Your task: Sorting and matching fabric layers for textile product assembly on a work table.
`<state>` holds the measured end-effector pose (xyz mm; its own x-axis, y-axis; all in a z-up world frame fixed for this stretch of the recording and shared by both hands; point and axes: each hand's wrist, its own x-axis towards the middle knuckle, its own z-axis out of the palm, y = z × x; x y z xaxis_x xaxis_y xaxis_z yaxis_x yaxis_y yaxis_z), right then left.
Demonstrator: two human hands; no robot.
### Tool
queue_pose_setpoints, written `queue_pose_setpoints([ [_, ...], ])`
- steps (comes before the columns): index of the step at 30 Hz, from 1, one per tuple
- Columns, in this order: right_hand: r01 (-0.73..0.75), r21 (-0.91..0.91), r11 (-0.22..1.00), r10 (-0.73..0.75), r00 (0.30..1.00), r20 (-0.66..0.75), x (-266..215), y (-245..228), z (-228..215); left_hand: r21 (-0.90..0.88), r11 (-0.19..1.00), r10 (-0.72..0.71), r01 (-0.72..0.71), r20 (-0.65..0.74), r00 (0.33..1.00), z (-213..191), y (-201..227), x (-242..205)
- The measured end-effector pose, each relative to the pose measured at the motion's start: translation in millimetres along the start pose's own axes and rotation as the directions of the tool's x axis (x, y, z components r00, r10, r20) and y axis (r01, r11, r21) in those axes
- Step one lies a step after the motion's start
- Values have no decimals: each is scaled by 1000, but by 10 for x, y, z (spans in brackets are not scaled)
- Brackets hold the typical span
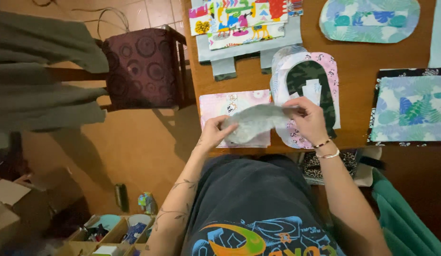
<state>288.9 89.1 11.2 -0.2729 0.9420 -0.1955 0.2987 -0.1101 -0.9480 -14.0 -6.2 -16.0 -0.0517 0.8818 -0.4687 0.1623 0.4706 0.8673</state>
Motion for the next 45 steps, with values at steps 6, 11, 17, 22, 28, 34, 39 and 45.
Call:
queue_pose_setpoints([
  [6,-60,-75,995,36,958,-286,132,-188,-565,554,810,-7,191,-317,948,164,341,197],
  [11,-111,-45,993,62,800,-597,660,494,-1446,530,812,-83,242,-305,949,373,259,328],
  [17,81,-34,996,-86,809,-582,1299,1166,-2204,439,863,-152,250,-248,957,420,333,380],
  [22,-44,217,975,167,792,-587,1638,1355,-2324,290,925,-214,247,-140,967,560,595,581],
  [28,41,-289,957,-208,790,-577,1634,1287,-2448,231,944,200,-236,169,965,1026,1230,1279],
  [34,-160,-358,920,-100,787,-609,1263,336,-2072,110,847,387,-520,541,746,1893,1926,2145],
  [39,-171,244,955,241,924,-296,1382,532,-2063,219,786,340,-578,628,700,2499,2045,2970],
  [45,-158,25,987,146,824,-548,1745,1132,-2339,639,691,162,-338,319,934,2490,1982,3483],
])
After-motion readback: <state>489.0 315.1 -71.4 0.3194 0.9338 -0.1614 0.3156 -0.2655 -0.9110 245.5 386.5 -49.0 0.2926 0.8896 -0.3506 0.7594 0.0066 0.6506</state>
